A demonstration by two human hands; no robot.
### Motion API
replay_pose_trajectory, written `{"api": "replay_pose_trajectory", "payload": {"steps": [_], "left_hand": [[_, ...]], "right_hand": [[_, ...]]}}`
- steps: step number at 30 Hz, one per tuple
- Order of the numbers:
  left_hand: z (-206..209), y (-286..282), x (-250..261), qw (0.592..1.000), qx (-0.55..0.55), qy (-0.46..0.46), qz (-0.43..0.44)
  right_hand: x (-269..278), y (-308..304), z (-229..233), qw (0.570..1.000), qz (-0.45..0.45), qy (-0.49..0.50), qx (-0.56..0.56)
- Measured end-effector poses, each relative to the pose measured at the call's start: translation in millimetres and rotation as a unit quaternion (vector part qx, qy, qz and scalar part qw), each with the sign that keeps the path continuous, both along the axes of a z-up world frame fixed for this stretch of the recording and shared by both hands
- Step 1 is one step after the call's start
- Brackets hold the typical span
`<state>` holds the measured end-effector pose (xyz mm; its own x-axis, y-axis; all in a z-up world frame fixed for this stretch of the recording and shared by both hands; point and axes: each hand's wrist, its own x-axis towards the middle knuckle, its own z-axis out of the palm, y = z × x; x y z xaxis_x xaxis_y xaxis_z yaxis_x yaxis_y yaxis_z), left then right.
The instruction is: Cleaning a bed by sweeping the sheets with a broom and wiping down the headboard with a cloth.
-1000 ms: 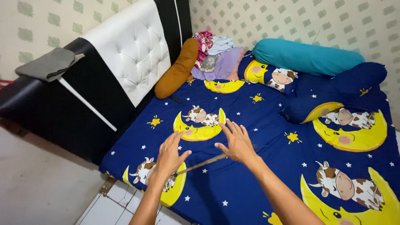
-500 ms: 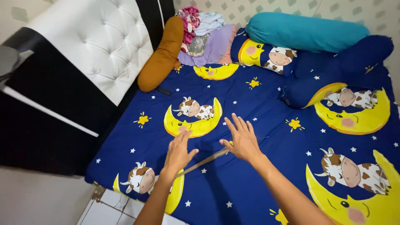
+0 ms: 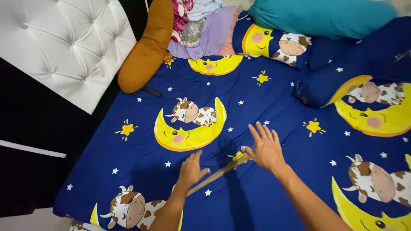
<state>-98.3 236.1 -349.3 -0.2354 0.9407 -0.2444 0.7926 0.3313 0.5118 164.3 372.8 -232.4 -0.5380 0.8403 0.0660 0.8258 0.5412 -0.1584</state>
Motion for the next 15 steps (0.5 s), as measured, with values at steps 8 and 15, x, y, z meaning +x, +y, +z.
{"api": "replay_pose_trajectory", "payload": {"steps": [8,15], "left_hand": [[-120.2,-29.6,14.4,0.973,-0.199,0.087,-0.071],[-243.4,-81.3,27.6,0.958,-0.226,0.157,-0.082]], "right_hand": [[-12.1,17.2,-68.8,1.0,0.003,-0.009,-0.004],[-15.8,18.9,-96.7,0.999,0.022,-0.026,0.019]]}}
